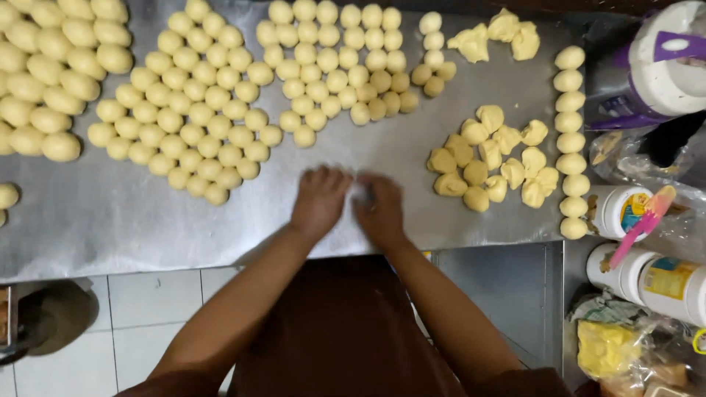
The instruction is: Shaping small portions of dough into uniform balls by rolling them on a metal work surface.
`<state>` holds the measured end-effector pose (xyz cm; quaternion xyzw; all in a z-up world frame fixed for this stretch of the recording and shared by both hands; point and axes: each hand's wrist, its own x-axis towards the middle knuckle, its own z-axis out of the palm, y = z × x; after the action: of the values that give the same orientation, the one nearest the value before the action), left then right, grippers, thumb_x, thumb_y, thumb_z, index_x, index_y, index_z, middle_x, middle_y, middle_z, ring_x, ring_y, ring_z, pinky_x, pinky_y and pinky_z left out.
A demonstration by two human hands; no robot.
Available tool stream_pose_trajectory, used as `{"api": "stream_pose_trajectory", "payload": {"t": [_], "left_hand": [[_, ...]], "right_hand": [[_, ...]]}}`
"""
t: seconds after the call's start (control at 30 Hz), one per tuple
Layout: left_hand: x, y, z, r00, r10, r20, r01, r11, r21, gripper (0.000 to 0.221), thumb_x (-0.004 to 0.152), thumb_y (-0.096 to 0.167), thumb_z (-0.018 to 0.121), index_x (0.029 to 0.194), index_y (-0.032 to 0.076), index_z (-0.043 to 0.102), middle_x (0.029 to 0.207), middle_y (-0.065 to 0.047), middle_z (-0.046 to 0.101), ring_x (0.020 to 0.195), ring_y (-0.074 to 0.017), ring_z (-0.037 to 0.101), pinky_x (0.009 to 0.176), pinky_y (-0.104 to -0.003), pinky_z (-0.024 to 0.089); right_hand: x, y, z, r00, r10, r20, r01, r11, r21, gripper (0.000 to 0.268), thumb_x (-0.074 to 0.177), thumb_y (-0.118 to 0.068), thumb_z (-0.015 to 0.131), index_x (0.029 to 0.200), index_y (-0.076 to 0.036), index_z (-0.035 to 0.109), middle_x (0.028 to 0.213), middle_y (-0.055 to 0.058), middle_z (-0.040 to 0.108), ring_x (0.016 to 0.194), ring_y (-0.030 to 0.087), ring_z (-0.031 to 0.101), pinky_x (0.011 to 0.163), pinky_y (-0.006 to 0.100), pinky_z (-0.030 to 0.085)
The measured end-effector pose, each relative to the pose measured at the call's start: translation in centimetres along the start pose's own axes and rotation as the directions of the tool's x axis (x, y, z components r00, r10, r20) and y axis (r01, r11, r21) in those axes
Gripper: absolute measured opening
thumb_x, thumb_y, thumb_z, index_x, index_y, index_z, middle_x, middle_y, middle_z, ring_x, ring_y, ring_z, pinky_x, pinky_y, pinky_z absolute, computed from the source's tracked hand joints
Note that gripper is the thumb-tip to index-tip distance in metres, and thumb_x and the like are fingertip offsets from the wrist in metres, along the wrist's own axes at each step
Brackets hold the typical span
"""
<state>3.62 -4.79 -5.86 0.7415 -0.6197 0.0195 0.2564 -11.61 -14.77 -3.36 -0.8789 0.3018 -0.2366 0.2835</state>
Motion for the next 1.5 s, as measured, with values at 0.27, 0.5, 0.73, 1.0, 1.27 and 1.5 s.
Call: {"api": "stream_pose_trajectory", "payload": {"t": [0.27,0.5,0.73,1.0,1.27,1.5], "left_hand": [[0.5,4.5,-5.8,0.966,-0.129,0.226,0.172,0.968,-0.183,0.048,0.076,0.004,0.056,0.123,-0.004,0.050,0.109,-0.027,0.052,0.103,-0.0456,0.052,0.089,-0.047,0.044],[-0.8,4.7,-6.7,0.950,-0.126,0.285,0.183,0.966,-0.183,0.078,0.067,0.020,0.065,0.138,0.002,0.035,0.130,-0.030,0.040,0.119,-0.0501,0.040,0.099,-0.053,0.033],[-4.1,2.2,-6.5,0.953,-0.237,0.188,0.237,0.971,0.021,0.057,0.083,0.031,0.055,0.134,0.012,0.039,0.126,-0.012,0.042,0.125,-0.0323,0.040,0.101,-0.046,0.036],[-3.4,2.9,-7.5,0.979,-0.205,0.020,0.205,0.978,-0.025,0.048,0.083,0.029,0.051,0.127,0.008,0.048,0.126,-0.010,0.048,0.119,-0.0286,0.048,0.093,-0.040,0.043],[-2.9,3.0,-7.8,0.979,-0.202,0.020,0.202,0.979,-0.019,0.041,0.084,0.027,0.049,0.120,0.007,0.050,0.121,-0.011,0.050,0.113,-0.0291,0.050,0.088,-0.042,0.045],[-2.4,3.1,-9.0,0.934,-0.355,0.049,0.354,0.893,-0.277,0.038,0.080,0.024,0.058,0.115,0.012,0.056,0.118,-0.003,0.054,0.116,-0.0238,0.048,0.091,-0.039,0.041]], "right_hand": [[-4.7,1.3,-6.8,0.965,0.191,0.180,-0.197,0.980,0.016,0.065,0.074,-0.023,0.077,0.126,-0.004,0.043,0.123,0.012,0.046,0.124,0.032,0.042,0.106,0.045,0.032],[-0.1,-2.0,-5.6,0.889,-0.151,0.433,0.168,0.986,-0.002,0.049,0.079,-0.022,0.068,0.125,-0.013,0.053,0.121,0.015,0.052,0.119,0.036,0.047,0.097,0.046,0.039],[5.9,2.7,-8.1,0.935,0.316,0.159,-0.344,0.917,0.202,0.029,0.081,-0.010,0.063,0.109,-0.007,0.057,0.094,0.013,0.059,0.091,0.029,0.058,0.077,0.041,0.050],[17.6,14.4,-5.4,0.690,0.632,-0.353,-0.576,0.774,0.261,0.019,0.082,-0.024,0.062,0.088,-0.013,0.048,0.080,0.002,0.054,0.074,0.020,0.053,0.068,0.035,0.043],[23.8,13.4,-10.0,0.837,0.514,-0.186,-0.546,0.794,-0.268,0.046,0.081,-0.036,0.070,0.112,-0.009,0.051,0.112,0.012,0.051,0.106,0.035,0.046,0.079,0.048,0.045],[23.2,15.2,-9.2,0.911,0.301,-0.282,-0.348,0.928,-0.134,0.025,0.080,-0.010,0.051,0.102,-0.005,0.061,0.092,0.013,0.065,0.080,0.030,0.061,0.062,0.044,0.047]]}}
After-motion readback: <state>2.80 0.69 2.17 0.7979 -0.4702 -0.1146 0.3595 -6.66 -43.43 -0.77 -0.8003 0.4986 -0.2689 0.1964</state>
